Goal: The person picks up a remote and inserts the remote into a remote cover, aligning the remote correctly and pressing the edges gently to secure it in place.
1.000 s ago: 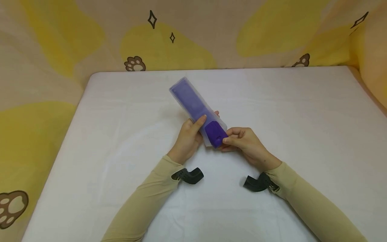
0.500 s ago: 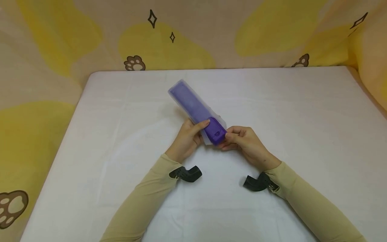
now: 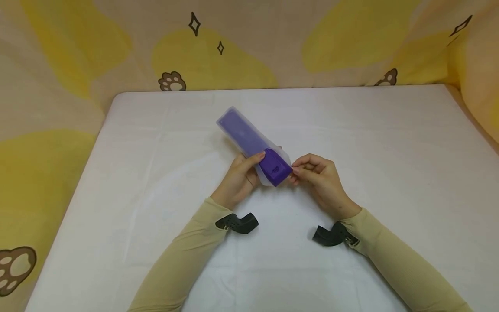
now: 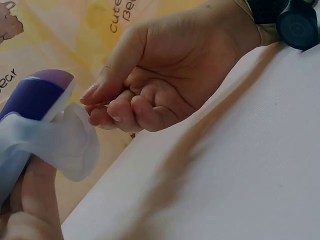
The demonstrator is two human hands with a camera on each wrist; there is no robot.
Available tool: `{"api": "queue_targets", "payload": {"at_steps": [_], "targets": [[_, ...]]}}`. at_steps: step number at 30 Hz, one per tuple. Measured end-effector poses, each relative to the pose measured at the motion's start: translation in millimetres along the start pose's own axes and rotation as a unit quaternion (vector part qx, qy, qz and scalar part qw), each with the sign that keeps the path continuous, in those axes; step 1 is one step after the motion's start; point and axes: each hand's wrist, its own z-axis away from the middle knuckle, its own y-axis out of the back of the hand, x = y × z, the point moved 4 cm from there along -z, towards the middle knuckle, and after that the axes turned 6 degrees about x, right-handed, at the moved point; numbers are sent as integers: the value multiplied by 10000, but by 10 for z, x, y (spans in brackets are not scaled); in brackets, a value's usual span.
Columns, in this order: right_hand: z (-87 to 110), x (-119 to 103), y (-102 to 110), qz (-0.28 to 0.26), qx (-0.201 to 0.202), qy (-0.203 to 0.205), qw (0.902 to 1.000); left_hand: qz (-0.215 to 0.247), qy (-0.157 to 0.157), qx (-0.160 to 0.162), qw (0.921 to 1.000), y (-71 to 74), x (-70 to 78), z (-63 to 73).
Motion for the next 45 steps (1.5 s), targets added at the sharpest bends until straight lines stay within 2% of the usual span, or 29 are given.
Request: {"api": "queue_targets", "payload": {"at_steps": [6, 14, 21, 26, 33, 41, 45], "targets": [[-2, -22, 19, 565, 246, 297, 9977, 57, 145, -287, 9995, -18, -38, 12], [16, -50, 33, 1186, 378, 645, 9901, 218, 457, -561, 9971, -48, -83, 26], [38, -78, 11, 1215, 287, 873, 9883, 149, 514, -380, 9978, -37, -87, 38], [54, -107, 3, 1477, 186, 1243, 9810, 129, 492, -480, 9976, -40, -88, 30], [65, -129, -14, 1577, -138, 1654, 9734, 69, 521, -339, 9980, -29, -93, 23], [61, -132, -60, 2003, -367, 1727, 9637, 56, 626, -127, 9979, 6, -70, 22], [63, -128, -70, 2188, -400, 1644, 9610, -156, 623, -128, 9979, 23, -28, 18]]}}
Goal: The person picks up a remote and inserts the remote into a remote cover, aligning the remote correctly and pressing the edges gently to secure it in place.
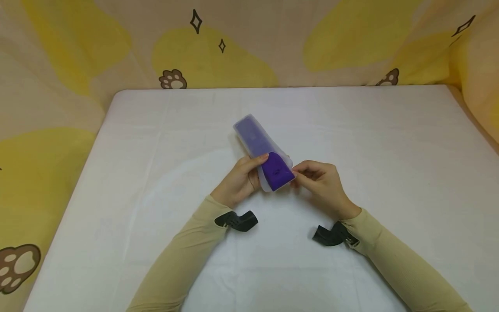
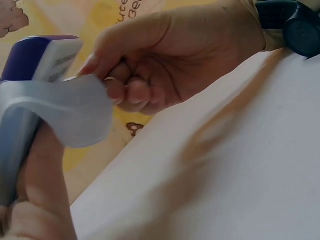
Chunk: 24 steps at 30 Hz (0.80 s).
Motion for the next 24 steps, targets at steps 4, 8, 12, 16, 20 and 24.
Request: {"api": "queue_targets", "payload": {"at_steps": [4, 8, 12, 16, 20, 24], "targets": [[2, 14, -15, 47, -189, -153, 9997, -468, -59, 107, 9988, 43, 59, -6], [2, 19, -28, 61, -394, -239, 9989, -778, -82, 240, 9966, 78, 104, -10], [6, 20, -36, 115, -544, -233, 9982, -831, -48, 267, 9962, 103, 124, -19], [7, 9, -46, 129, -649, -155, 9977, -777, -5, 197, 9968, 108, 134, -25], [13, 8, -57, 128, -686, -186, 9974, -1038, -101, 289, 9941, 106, 151, -19], [19, 7, -76, 196, -762, -228, 9966, -1544, -221, 399, 9870, 93, 152, -16]]}}
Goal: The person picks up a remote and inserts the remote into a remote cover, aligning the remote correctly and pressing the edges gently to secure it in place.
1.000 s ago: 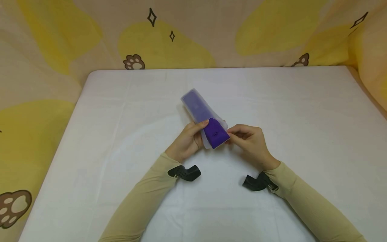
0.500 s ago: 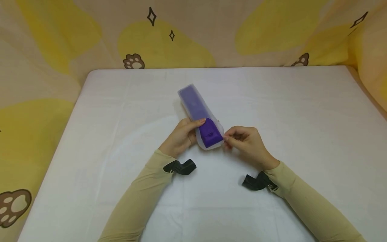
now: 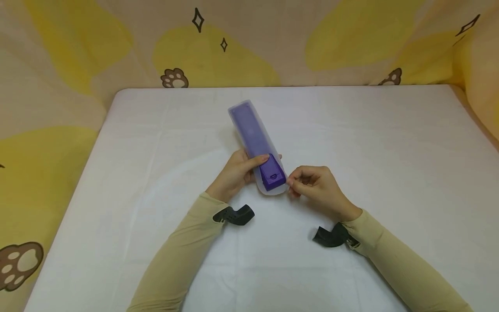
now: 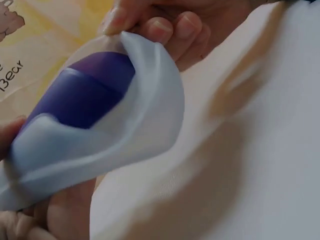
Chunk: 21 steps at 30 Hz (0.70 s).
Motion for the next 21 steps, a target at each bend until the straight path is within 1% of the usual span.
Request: {"api": "queue_targets", "payload": {"at_steps": [5, 8, 12, 18, 21], "targets": [[6, -6, 1, -84, 39, 42, 9999, -200, -98, 7, 9998, -20, -11, -5], [3, -4, 1, -191, 119, 38, 9997, -202, -183, -38, 9996, -17, -10, -2], [-6, 8, 11, -299, 333, -74, 9990, -148, -276, -129, 9994, -13, -5, 4], [-23, 45, 56, -285, 853, -457, 9949, -423, -176, -217, 9987, -30, -26, 6], [-33, 77, 62, -294, 925, -754, 9924, -722, -154, -151, 9972, -38, -46, 4]]}}
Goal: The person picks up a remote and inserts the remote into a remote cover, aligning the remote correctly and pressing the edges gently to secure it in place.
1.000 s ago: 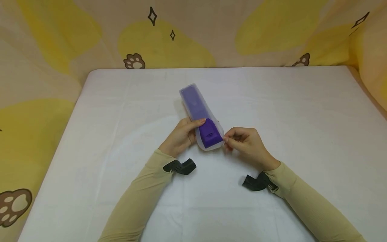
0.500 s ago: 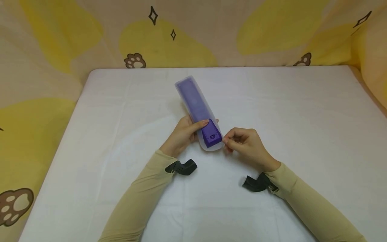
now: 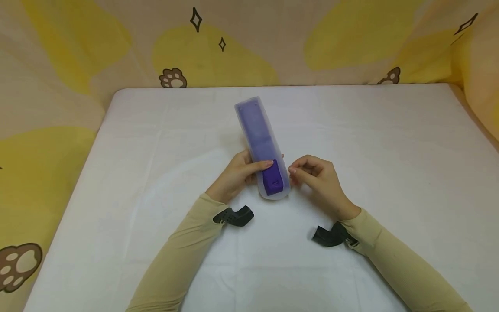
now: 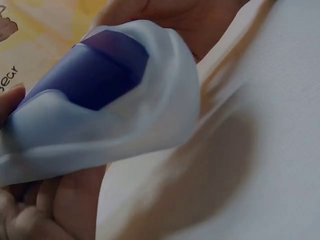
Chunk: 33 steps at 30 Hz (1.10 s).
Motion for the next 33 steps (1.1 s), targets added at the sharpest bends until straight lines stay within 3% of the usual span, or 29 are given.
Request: {"api": "queue_targets", "payload": {"at_steps": [7, 15, 21, 33], "targets": [[-1, 47, -34, -57, -420, -539, 9976, -533, 51, 116, 9985, -3, -39, 2], [-1, 80, -68, -270, -887, -854, 9920, -894, 233, -205, 9955, -38, -64, 13], [12, 79, -97, -653, -1211, -1100, 9844, -1470, 206, -372, 9882, -80, -72, 29], [19, 96, -96, -654, -1117, -1346, 9824, -1552, 35, -492, 9867, -116, -66, 33]]}}
